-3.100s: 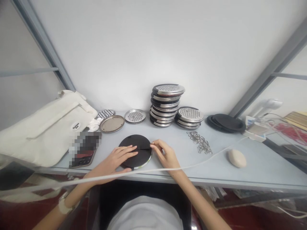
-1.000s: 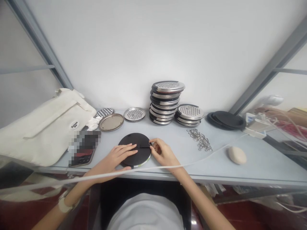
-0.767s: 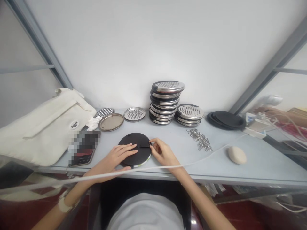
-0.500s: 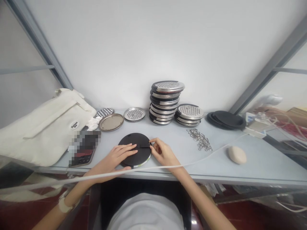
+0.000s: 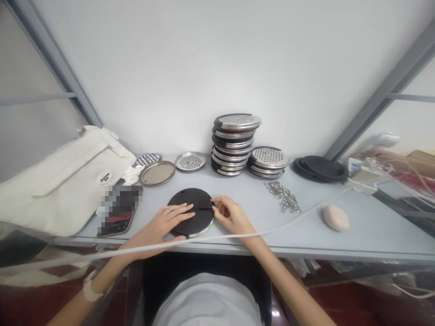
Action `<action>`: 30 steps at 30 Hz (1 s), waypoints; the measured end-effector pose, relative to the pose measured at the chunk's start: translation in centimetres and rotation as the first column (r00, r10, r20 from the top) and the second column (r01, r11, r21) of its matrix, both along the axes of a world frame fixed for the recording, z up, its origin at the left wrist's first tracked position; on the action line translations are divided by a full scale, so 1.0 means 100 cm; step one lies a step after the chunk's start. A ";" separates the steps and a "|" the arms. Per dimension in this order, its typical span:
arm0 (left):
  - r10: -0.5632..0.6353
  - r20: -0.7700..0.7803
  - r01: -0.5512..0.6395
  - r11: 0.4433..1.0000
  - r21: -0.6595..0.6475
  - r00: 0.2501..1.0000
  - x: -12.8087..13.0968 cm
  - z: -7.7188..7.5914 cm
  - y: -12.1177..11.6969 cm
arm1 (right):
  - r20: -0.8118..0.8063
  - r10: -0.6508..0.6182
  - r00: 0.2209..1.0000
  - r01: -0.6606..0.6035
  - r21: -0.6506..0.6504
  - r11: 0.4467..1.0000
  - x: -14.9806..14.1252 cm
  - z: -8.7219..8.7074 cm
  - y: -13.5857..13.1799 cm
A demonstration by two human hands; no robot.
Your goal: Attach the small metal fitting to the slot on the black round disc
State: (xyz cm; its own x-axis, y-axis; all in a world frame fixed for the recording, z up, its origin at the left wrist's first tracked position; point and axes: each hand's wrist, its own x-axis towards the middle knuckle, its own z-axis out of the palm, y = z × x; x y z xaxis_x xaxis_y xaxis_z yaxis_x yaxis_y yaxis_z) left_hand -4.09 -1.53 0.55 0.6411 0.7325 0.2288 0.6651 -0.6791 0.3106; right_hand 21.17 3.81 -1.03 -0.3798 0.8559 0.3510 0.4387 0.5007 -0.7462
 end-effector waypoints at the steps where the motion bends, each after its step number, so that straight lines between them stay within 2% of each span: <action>1: 0.001 -0.002 -0.001 1.000 -0.001 1.000 0.000 0.000 0.000 | 0.006 -0.003 1.000 0.003 0.008 1.000 0.000 0.000 0.000; 16: 0.008 -0.017 -0.008 1.000 -0.005 1.000 0.000 -0.001 0.000 | 0.068 -0.015 0.998 0.011 0.062 0.998 -0.001 -0.001 -0.001; 30: 0.006 -0.009 -0.006 1.000 0.004 1.000 0.000 0.000 0.000 | 0.072 -0.004 0.997 0.007 -0.042 0.999 0.000 -0.004 -0.001</action>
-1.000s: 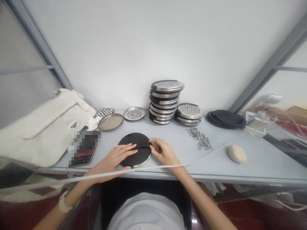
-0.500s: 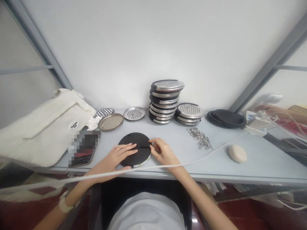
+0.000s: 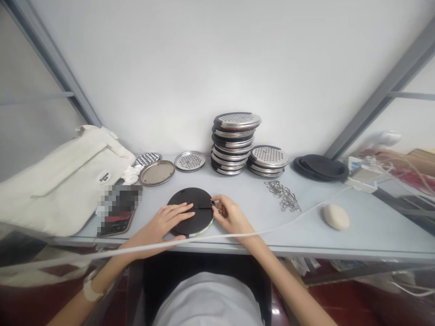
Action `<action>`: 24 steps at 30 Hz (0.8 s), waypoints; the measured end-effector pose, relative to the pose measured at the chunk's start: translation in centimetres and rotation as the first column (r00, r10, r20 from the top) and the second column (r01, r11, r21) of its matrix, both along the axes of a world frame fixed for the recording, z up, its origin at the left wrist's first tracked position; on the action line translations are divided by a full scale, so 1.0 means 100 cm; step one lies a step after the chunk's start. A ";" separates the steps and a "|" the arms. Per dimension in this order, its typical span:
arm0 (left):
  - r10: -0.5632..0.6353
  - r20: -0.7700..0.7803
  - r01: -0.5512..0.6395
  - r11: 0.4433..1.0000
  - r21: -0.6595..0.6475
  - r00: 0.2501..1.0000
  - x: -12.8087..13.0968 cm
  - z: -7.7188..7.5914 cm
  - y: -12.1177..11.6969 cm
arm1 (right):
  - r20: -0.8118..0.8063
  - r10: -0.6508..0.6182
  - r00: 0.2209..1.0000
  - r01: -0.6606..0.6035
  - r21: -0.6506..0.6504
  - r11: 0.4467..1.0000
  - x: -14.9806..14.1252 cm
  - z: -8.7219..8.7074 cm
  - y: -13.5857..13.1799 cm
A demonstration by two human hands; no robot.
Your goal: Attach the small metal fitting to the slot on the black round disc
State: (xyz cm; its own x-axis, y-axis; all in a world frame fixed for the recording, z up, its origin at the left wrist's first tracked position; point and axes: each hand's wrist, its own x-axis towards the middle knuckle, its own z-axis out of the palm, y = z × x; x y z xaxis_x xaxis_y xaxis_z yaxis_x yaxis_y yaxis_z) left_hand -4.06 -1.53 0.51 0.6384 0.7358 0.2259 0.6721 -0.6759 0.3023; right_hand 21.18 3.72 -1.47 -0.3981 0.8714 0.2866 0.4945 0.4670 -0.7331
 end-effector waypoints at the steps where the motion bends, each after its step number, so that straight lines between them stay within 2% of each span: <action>1: 0.000 -0.001 0.000 1.000 -0.003 1.000 0.000 0.000 0.000 | -0.002 0.000 1.000 0.000 -0.005 1.000 0.000 0.000 0.000; 6: -0.006 -0.003 0.006 1.000 -0.004 1.000 0.000 0.000 0.000 | -0.031 0.011 0.999 -0.011 -0.018 1.000 0.000 -0.001 0.001; 16: -0.003 -0.004 0.003 1.000 0.003 1.000 -0.001 -0.001 0.001 | -0.100 -0.013 0.995 0.021 0.078 0.997 0.001 -0.001 0.003; 24: -0.003 0.004 0.003 1.000 0.009 1.000 -0.001 -0.003 0.001 | -0.081 0.003 0.997 0.006 0.105 0.994 0.002 -0.002 0.003</action>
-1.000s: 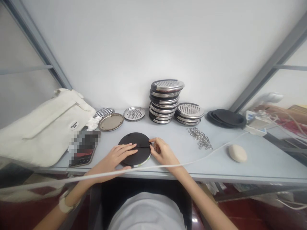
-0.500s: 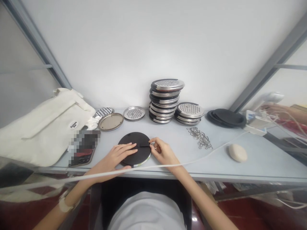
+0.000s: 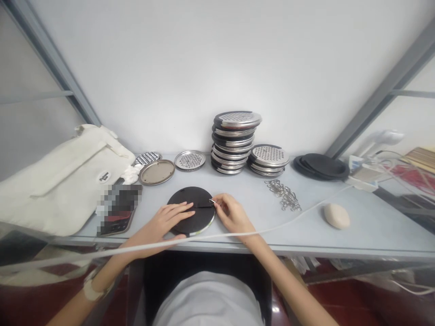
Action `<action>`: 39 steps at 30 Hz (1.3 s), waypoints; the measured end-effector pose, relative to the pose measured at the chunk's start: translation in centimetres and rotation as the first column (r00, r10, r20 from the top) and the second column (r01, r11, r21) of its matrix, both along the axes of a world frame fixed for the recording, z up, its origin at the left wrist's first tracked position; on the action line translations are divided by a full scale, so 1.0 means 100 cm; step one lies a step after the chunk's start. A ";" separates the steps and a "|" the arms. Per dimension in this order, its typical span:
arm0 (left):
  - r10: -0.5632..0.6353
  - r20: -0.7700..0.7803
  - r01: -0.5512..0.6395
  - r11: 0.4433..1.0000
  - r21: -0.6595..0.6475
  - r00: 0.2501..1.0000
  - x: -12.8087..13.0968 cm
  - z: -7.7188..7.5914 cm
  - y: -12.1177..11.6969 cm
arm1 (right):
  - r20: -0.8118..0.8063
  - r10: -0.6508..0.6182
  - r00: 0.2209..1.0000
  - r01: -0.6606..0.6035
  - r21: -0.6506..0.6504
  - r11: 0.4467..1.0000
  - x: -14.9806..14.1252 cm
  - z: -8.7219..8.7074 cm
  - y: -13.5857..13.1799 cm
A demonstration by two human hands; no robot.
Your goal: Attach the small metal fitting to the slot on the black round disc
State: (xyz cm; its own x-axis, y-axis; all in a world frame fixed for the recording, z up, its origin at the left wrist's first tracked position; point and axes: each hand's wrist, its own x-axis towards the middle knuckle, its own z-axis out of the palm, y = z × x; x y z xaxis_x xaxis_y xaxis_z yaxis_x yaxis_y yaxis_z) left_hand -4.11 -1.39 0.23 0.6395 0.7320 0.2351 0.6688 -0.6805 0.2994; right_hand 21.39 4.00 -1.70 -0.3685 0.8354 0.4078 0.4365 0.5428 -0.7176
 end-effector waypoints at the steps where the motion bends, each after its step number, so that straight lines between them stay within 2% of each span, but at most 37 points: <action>1: 0.001 -0.001 -0.001 1.000 -0.001 1.000 0.000 0.000 0.000 | 0.007 -0.002 1.000 0.002 0.004 1.000 0.000 0.000 0.000; 7: -0.003 -0.003 0.003 1.000 -0.007 1.000 0.001 0.002 0.000 | 0.028 -0.054 0.998 0.053 0.050 0.997 0.000 0.004 0.001; 12: -0.003 0.002 0.003 1.000 -0.001 1.000 0.001 0.002 0.000 | 0.025 -0.041 0.999 0.040 0.053 0.998 0.001 0.006 -0.001; 19: -0.002 0.006 0.002 1.000 -0.009 1.000 0.001 0.002 -0.001 | -0.005 -0.031 1.000 0.031 -0.005 1.000 0.000 0.008 -0.004; 26: -0.004 0.007 0.004 1.000 -0.011 1.000 0.000 0.002 -0.001 | -0.049 -0.019 0.999 0.014 -0.097 0.995 0.001 -0.001 0.000; 32: 0.003 -0.002 -0.003 1.000 -0.008 1.000 0.000 0.001 -0.001 | 0.022 0.009 1.000 -0.008 -0.076 0.997 -0.001 0.003 0.000; 39: 0.004 -0.001 -0.004 1.000 -0.017 1.000 0.000 0.003 -0.001 | 0.050 0.037 0.998 -0.032 -0.108 0.994 -0.003 0.005 -0.004</action>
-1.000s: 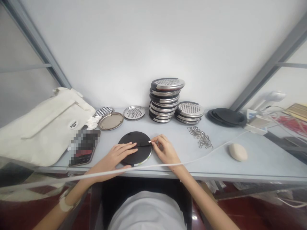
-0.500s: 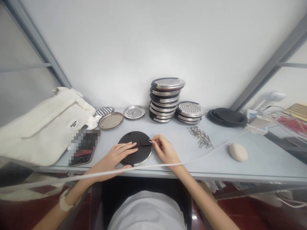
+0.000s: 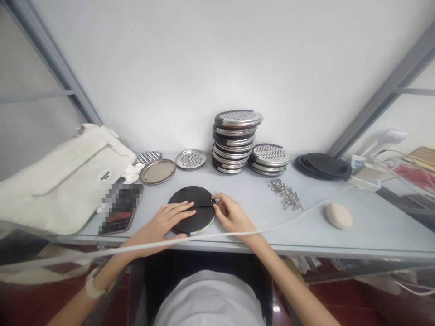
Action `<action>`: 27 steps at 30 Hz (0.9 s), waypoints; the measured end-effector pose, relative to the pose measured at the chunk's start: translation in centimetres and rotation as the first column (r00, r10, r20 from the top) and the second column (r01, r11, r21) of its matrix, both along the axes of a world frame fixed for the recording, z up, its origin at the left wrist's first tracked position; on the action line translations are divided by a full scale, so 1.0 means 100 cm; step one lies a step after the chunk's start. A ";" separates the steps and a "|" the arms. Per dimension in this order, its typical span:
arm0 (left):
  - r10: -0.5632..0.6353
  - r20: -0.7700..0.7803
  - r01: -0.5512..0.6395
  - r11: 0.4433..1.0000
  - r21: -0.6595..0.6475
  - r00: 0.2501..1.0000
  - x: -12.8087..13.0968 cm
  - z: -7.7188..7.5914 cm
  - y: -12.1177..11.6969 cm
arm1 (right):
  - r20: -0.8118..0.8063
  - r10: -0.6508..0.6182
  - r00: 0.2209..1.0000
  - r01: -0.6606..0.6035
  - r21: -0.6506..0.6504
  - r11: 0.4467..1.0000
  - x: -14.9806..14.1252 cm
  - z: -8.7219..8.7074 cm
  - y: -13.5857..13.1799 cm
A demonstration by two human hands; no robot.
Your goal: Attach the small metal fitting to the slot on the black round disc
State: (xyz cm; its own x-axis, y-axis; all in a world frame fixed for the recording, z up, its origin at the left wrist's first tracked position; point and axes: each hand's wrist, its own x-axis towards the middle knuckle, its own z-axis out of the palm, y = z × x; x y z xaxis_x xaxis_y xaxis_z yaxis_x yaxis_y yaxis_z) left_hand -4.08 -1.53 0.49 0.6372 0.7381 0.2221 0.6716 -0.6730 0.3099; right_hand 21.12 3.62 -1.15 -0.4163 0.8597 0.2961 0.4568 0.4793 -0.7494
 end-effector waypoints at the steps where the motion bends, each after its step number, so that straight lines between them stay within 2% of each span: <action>1: -0.001 0.000 0.001 1.000 0.000 1.000 0.000 0.000 0.000 | 0.001 0.007 1.000 -0.007 -0.002 1.000 0.000 0.000 0.000; 16: -0.003 0.007 0.003 1.000 0.005 1.000 0.001 0.001 0.000 | -0.003 -0.001 1.000 0.001 -0.011 1.000 0.001 -0.001 0.001; 27: -0.004 0.015 0.003 1.000 0.008 1.000 0.001 0.001 0.000 | 0.006 -0.017 1.000 0.017 0.031 0.999 0.001 -0.001 0.000</action>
